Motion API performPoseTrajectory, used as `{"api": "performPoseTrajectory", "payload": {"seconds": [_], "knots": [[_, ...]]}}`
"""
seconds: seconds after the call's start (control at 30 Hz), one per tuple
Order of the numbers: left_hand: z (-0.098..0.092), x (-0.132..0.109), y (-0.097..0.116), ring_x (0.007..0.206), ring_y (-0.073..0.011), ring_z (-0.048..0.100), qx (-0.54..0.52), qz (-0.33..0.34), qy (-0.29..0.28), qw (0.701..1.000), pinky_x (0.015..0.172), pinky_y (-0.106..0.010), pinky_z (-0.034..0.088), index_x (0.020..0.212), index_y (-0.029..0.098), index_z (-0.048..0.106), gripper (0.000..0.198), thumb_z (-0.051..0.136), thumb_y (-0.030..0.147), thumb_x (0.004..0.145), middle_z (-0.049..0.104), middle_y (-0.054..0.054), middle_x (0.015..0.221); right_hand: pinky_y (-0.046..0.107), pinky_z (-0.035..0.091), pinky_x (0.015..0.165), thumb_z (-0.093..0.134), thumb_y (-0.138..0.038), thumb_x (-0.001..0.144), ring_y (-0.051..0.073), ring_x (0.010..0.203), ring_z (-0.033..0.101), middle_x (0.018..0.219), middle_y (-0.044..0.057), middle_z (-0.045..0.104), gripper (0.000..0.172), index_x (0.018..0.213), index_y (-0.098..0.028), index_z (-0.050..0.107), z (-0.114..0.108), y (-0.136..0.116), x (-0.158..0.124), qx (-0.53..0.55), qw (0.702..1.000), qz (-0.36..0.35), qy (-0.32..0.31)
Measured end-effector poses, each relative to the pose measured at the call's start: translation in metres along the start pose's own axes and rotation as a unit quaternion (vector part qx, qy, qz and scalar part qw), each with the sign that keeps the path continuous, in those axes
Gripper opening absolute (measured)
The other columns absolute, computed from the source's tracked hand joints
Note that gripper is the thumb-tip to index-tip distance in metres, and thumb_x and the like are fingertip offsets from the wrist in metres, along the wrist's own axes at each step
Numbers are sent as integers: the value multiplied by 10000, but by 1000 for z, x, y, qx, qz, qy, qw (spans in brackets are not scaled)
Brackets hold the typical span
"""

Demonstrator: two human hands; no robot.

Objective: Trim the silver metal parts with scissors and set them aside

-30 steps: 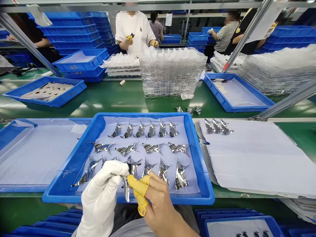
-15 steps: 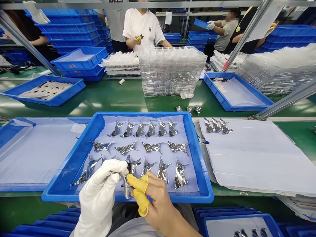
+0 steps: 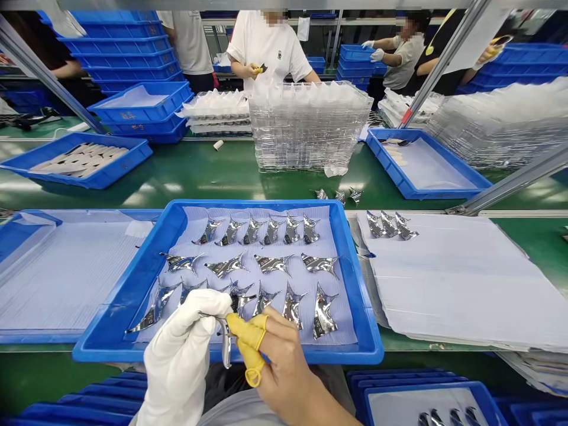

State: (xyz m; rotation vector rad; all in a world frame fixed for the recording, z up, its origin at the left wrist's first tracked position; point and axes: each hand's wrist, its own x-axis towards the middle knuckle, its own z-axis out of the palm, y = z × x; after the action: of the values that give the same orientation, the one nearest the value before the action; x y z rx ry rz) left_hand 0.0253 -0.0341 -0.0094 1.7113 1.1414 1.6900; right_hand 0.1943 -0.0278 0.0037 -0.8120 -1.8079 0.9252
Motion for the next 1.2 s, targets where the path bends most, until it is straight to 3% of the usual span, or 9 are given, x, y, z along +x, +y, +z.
{"api": "performPoseTrajectory", "payload": {"seconds": [0.17,0.4,0.57,0.63,0.73,0.8,0.97,1.2], "knots": [[1,-1,2,996,-155,662,0,-21,4,1000,875,-270,565,1186,278,728,232,608,185,1010,767,-6,1036,291,370,591,443,-156,1047,152,593,401,636,-15,546,387,803,-206,739,1,0,1,-15,1000,-4,20],[2,0,7,971,-166,693,11,-36,13,999,864,-285,586,1168,302,740,229,629,198,996,780,2,1035,291,368,562,433,-257,1089,163,589,421,636,2,597,375,1064,-222,805,-1,-1,3,-21,1000,-16,14],[3,-4,4,996,-139,693,14,-38,19,999,903,-242,575,1206,319,740,279,630,177,992,780,23,1057,288,367,561,439,-236,1079,155,582,416,600,-8,558,443,778,-215,764,4,-2,6,-3,999,-2,37],[4,-5,3,997,-130,685,13,-47,21,999,897,-220,570,1197,323,750,277,636,181,989,775,26,1057,283,372,555,471,-246,1072,157,587,424,586,-15,528,428,754,-219,756,9,1,3,20,998,17,60],[4,-6,3,986,-126,677,2,-72,35,997,879,-203,567,1149,319,775,245,657,194,975,765,21,1050,260,408,520,512,-295,1069,151,592,478,698,-1,604,275,1062,-232,780,15,9,-8,68,992,54,93],[4,-6,3,963,-129,687,-16,-109,56,992,860,-206,571,1111,313,790,216,684,205,956,766,14,1037,240,441,494,549,-335,1061,142,599,522,833,22,657,271,1262,-252,710,16,14,-14,76,990,63,102],[5,-5,3,898,-164,721,-79,-213,104,968,810,-245,595,1018,282,819,137,773,265,890,787,-23,975,242,550,581,578,-222,1043,159,707,656,917,63,697,193,1182,-237,712,7,17,-14,-40,995,-48,74],[9,-2,4,812,-135,723,-119,-253,110,954,762,-210,603,964,259,821,109,806,284,859,783,-16,907,286,576,603,520,-134,1042,198,745,746,878,82,775,222,1150,-211,698,0,17,-12,-163,977,-121,63]]}}
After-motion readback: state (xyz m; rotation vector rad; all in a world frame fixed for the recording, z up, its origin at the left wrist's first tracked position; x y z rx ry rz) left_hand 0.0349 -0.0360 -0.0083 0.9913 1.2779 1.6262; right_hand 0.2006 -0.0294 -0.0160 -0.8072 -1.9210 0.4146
